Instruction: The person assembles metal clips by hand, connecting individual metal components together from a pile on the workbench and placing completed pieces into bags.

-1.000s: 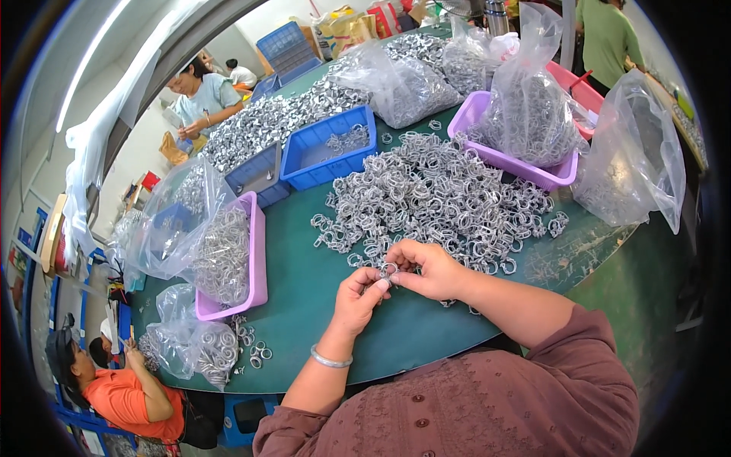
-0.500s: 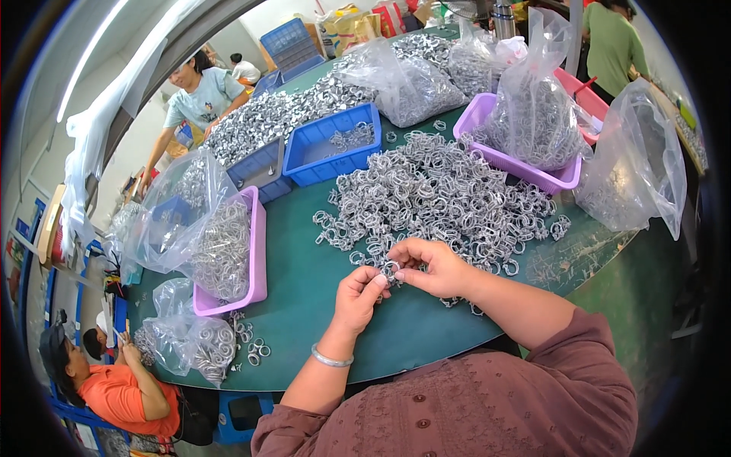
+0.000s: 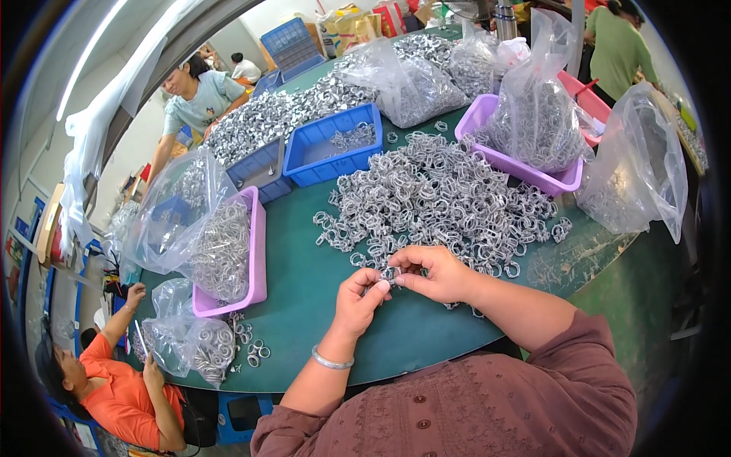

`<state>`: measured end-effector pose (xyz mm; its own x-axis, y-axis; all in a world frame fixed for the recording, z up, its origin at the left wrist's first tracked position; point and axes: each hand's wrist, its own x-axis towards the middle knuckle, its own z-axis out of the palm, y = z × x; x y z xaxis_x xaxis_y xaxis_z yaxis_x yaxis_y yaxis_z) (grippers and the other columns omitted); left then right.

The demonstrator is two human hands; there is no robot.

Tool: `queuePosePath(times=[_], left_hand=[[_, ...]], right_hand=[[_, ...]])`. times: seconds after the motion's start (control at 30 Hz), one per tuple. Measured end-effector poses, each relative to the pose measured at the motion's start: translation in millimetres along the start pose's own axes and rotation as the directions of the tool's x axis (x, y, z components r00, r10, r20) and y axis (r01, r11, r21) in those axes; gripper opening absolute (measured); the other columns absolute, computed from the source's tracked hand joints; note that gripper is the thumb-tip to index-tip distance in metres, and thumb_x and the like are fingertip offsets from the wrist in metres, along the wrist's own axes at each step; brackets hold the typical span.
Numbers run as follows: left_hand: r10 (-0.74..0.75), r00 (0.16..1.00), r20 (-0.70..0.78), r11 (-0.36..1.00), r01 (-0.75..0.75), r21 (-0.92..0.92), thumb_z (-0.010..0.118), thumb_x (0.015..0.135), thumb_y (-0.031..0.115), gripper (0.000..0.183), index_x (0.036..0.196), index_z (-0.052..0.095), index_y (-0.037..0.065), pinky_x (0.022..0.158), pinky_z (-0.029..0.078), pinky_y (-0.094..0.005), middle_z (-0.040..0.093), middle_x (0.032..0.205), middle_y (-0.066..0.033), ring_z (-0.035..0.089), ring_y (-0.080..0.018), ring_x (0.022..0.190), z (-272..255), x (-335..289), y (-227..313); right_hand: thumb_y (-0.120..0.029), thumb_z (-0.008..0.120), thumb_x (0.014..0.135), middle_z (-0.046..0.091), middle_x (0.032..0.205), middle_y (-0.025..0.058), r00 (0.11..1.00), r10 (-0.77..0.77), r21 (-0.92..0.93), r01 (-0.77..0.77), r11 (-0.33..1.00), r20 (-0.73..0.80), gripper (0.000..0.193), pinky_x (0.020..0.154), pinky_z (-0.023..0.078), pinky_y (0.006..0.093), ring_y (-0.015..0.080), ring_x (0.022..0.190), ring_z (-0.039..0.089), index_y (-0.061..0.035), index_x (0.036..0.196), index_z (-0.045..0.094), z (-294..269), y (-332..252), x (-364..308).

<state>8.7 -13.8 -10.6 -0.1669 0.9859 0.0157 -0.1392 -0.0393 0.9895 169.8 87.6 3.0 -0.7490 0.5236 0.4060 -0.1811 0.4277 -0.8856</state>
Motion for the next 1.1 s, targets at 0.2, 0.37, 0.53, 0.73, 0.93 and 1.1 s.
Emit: queuePosePath(times=[0.2,0.37,0.53,0.73,0.93,1.1], left_hand=[[0.003,1.0,-0.005,0.999,-0.003,0.04,0.056,0.083,0.017,0.012,0.084,0.056,0.005,0.056,0.04,-0.0188,0.057,0.07,-0.0008,0.053,-0.0068,0.062,1.9,2.6,5.1],[0.014,1.0,-0.002,0.998,-0.014,0.063,0.054,0.084,0.018,0.013,0.084,0.056,0.005,0.055,0.039,-0.0189,0.058,0.069,-0.001,0.052,-0.0068,0.061,0.8,2.3,4.1],[0.016,1.0,-0.004,0.998,-0.016,0.065,0.053,0.086,0.02,0.015,0.083,0.056,0.005,0.055,0.039,-0.0186,0.058,0.068,-0.0008,0.052,-0.0068,0.061,1.0,1.9,3.2],[0.005,1.0,-0.005,1.0,-0.005,0.012,0.056,0.085,0.018,0.014,0.082,0.056,0.004,0.054,0.038,-0.0176,0.057,0.07,0.0003,0.051,-0.0054,0.061,1.8,1.9,3.7],[0.011,1.0,-0.005,1.0,-0.011,0.008,0.055,0.085,0.018,0.015,0.082,0.056,0.004,0.054,0.038,-0.0178,0.057,0.07,0.0004,0.052,-0.0055,0.061,1.1,2.1,3.1],[0.01,1.0,-0.005,1.0,-0.01,0.006,0.055,0.086,0.019,0.015,0.081,0.055,0.004,0.054,0.038,-0.018,0.057,0.069,0.0001,0.052,-0.0056,0.061,0.3,2.5,2.9]], right_hand=[[-0.007,0.061,0.076,0.057,0.072,0.0041,0.999,-0.047,-0.017,0.047,0.999,-0.004,0.023,0.056,0.045,0.0225,0.0094,0.062,0.054,-0.0019,0.098,0.055,-1.8,0.7,2.5],[-0.007,0.061,0.076,0.057,0.072,0.004,0.999,-0.044,0.0,0.044,0.999,0.002,0.025,0.055,0.045,0.0227,0.0093,0.061,0.054,-0.002,0.099,0.054,-1.3,1.9,2.1],[-0.007,0.06,0.076,0.057,0.072,0.0039,0.999,-0.036,-0.012,0.036,0.999,0.01,0.025,0.056,0.045,0.0228,0.0091,0.061,0.054,-0.0021,0.1,0.054,-1.8,2.2,1.6],[-0.006,0.06,0.076,0.058,0.073,0.0041,1.0,-0.027,-0.006,0.027,1.0,0.016,0.025,0.056,0.045,0.0226,0.0088,0.062,0.054,-0.0022,0.1,0.054,-2.7,0.4,1.6],[-0.005,0.059,0.076,0.058,0.073,0.0044,1.0,-0.02,-0.001,0.02,1.0,0.023,0.025,0.057,0.046,0.0227,0.0088,0.063,0.055,-0.002,0.1,0.053,-2.8,0.7,1.8],[-0.005,0.059,0.076,0.059,0.073,0.0047,0.999,-0.018,-0.005,0.019,1.0,0.026,0.025,0.057,0.046,0.0228,0.009,0.063,0.055,-0.0017,0.1,0.053,-2.7,2.3,2.4]])
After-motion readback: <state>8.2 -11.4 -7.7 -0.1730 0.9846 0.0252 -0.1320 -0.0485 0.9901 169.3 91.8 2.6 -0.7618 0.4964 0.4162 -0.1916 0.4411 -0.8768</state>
